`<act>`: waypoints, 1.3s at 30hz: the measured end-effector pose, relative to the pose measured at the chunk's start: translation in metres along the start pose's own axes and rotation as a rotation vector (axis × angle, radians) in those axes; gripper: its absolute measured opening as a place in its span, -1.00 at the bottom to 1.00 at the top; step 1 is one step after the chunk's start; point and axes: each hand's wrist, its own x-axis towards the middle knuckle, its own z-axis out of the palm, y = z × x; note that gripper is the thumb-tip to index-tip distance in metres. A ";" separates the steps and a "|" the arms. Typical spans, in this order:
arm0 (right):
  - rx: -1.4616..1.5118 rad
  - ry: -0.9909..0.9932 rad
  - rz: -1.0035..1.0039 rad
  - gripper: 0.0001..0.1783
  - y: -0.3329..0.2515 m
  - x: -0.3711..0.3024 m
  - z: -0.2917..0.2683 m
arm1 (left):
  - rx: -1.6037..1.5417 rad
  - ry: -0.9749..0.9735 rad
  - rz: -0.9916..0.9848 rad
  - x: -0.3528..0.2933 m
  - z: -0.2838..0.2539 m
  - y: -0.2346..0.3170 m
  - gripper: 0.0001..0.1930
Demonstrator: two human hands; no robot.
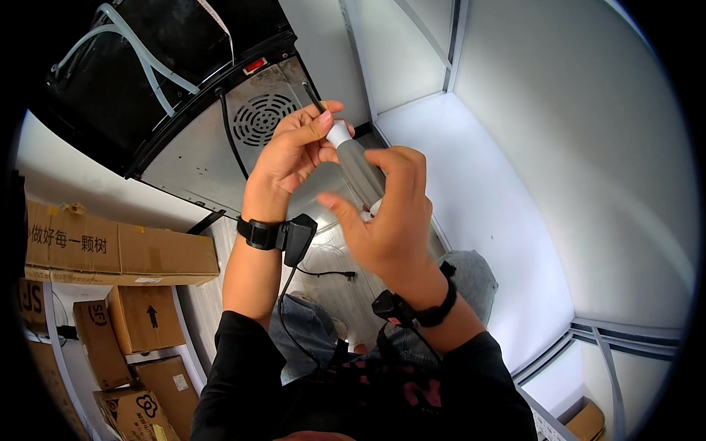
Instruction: The person uses a screwdriver to tighten screws on the back panel of a large appliance, likely a refrigerator or freezer. They systematically work on multiple screw locations to secure the panel.
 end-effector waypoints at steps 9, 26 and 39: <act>-0.192 -0.044 -0.302 -0.58 0.018 -0.002 0.003 | 0.105 -0.028 -0.071 -0.002 -0.001 0.003 -0.68; -0.113 -0.012 -0.189 -0.56 0.007 0.002 0.004 | 0.048 -0.072 -0.021 -0.002 -0.006 -0.001 -0.63; -0.179 -0.103 -0.246 -0.51 0.016 0.000 -0.001 | 0.040 -0.070 -0.042 -0.004 0.002 -0.002 -0.61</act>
